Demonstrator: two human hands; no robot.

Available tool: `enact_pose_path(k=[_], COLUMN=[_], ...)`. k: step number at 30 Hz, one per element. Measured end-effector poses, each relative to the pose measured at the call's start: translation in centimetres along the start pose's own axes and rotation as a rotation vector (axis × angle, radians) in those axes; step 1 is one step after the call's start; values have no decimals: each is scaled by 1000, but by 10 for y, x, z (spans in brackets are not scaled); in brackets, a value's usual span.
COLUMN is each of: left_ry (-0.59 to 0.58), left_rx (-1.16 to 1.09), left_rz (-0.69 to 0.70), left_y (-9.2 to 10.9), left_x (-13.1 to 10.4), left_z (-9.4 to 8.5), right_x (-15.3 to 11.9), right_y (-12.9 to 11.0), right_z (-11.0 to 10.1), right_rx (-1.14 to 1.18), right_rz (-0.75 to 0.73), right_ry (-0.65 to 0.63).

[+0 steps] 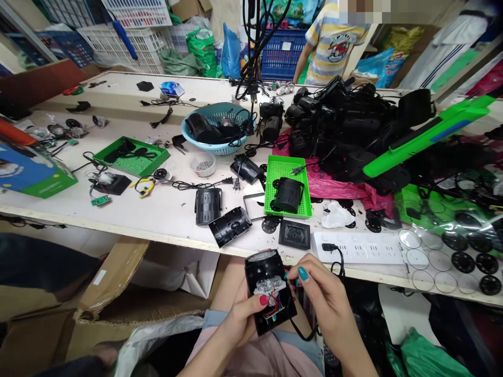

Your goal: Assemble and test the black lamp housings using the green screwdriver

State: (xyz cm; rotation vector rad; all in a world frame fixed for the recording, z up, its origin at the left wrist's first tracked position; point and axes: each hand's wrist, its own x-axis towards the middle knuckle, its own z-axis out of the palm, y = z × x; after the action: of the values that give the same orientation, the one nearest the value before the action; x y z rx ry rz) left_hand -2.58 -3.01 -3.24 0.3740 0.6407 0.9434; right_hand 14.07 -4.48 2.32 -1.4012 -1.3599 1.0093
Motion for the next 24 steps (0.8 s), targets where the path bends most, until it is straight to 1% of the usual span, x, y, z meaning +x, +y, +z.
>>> enact_pose_path(k=[3, 4, 7, 9, 10, 12, 14, 15, 16, 17, 18, 20, 22, 24], left_ry=[-10, -16, -34, -40, -40, -17, 43, 76, 103, 123, 132, 128, 112, 64], left_rx=[-26, -29, -46, -88, -123, -199, -263, -290, -316, -344, -374, -436, -474, -479], left_rz=[-26, -25, -25, -52, -71, -104, -129, -145, -159, -175, -189, -205, -145, -47], left_y=[0, 1, 3, 1, -1, -6, -13, -17, -20, -23, -25, -27, -28, -28], left_x=[1, 1, -2, -8, -12, -21, -30, -33, -35, -37, -38, -38, -36, -34], left_z=[0, 0, 1, -4, -8, -20, -34, -40, -47, -52, -57, -66, -74, -79], right_x=[2, 3, 3, 2, 1, 1, 4, 8, 14, 21, 29, 46, 61, 70], right_y=[1, 0, 0, 3, 6, 15, 26, 32, 38, 44, 50, 61, 72, 83], right_z=[2, 3, 3, -5, -13, -35, -64, -79, -93, -105, -114, -125, -128, -127], right_rx=[-5, -3, 6, -14, -31, -68, -98, -106, -105, -103, -109, -145, -187, -211], right_rz=[6, 5, -1, 0, 7, 53, 134, 178, 221, 264, 309, 381, 421, 437], right_ry=[-44, -41, 52, 130, 174, 302, 454, 506, 528, 504, 452, 310, 185, 112])
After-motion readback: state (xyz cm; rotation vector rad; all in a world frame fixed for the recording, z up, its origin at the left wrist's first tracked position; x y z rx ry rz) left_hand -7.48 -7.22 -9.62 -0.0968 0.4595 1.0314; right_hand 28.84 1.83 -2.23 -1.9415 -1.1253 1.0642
